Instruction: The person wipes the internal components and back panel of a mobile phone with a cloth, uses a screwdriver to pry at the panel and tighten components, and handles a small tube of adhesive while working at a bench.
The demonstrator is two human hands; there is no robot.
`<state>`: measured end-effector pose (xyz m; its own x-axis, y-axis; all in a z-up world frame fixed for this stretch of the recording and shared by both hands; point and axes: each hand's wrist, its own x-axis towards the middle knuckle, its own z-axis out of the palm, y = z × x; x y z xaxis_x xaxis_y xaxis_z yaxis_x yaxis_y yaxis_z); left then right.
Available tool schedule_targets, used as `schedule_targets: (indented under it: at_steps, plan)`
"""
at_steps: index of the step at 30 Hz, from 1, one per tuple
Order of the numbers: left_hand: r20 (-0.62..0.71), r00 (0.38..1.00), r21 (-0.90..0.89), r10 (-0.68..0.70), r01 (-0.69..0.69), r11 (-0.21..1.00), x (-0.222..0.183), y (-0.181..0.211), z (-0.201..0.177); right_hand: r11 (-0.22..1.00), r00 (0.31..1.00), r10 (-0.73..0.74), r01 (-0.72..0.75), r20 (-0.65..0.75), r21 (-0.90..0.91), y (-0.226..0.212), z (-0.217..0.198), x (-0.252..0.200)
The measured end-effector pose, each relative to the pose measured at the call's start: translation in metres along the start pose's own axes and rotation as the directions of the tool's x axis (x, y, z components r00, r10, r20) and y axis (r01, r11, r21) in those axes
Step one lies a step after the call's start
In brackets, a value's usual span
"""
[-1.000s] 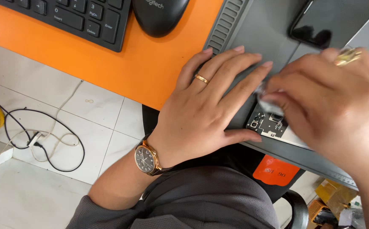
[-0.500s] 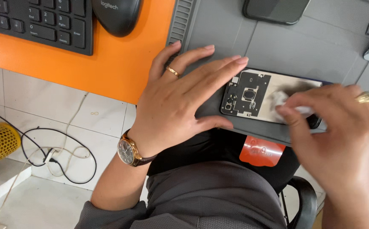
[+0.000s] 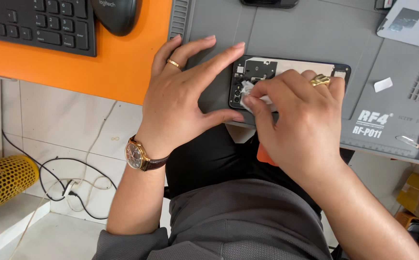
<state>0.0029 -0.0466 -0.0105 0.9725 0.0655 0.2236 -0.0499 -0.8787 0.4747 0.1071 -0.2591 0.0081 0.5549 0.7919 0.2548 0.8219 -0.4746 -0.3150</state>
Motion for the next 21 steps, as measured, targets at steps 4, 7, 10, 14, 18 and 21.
schedule_targets:
  at_steps: [4,7,10,14,18,21]
  plan:
    - [-0.001,1.000,0.014,0.023,-0.023,1.000,-0.001,-0.001,0.002,0.994,0.994,0.106,-0.106,-0.004,-0.029,0.034,-0.028,-0.026]
    - [-0.002,1.000,0.011,0.027,-0.027,1.000,0.000,0.001,-0.002,0.965,0.971,0.238,-0.233,0.027,-0.118,0.076,-0.052,-0.059]
    - [0.006,0.999,0.009,0.046,-0.046,0.999,0.005,0.007,-0.004,0.943,0.941,0.324,-0.330,-0.095,-0.051,0.106,-0.080,-0.095]
    - [0.021,1.000,0.016,0.009,-0.009,1.000,0.011,0.023,-0.008,0.902,0.899,0.409,-0.425,-0.154,-0.083,0.139,-0.108,-0.125]
    - [-0.031,0.984,0.206,0.178,-0.168,0.964,0.040,0.062,-0.001,0.860,0.922,0.333,-0.384,-0.199,-0.337,0.151,-0.133,-0.147]
    - [0.097,0.972,0.148,0.216,-0.228,0.962,0.061,0.088,0.009,0.881,0.842,0.280,-0.417,-0.462,-0.225,0.168,-0.151,-0.179]
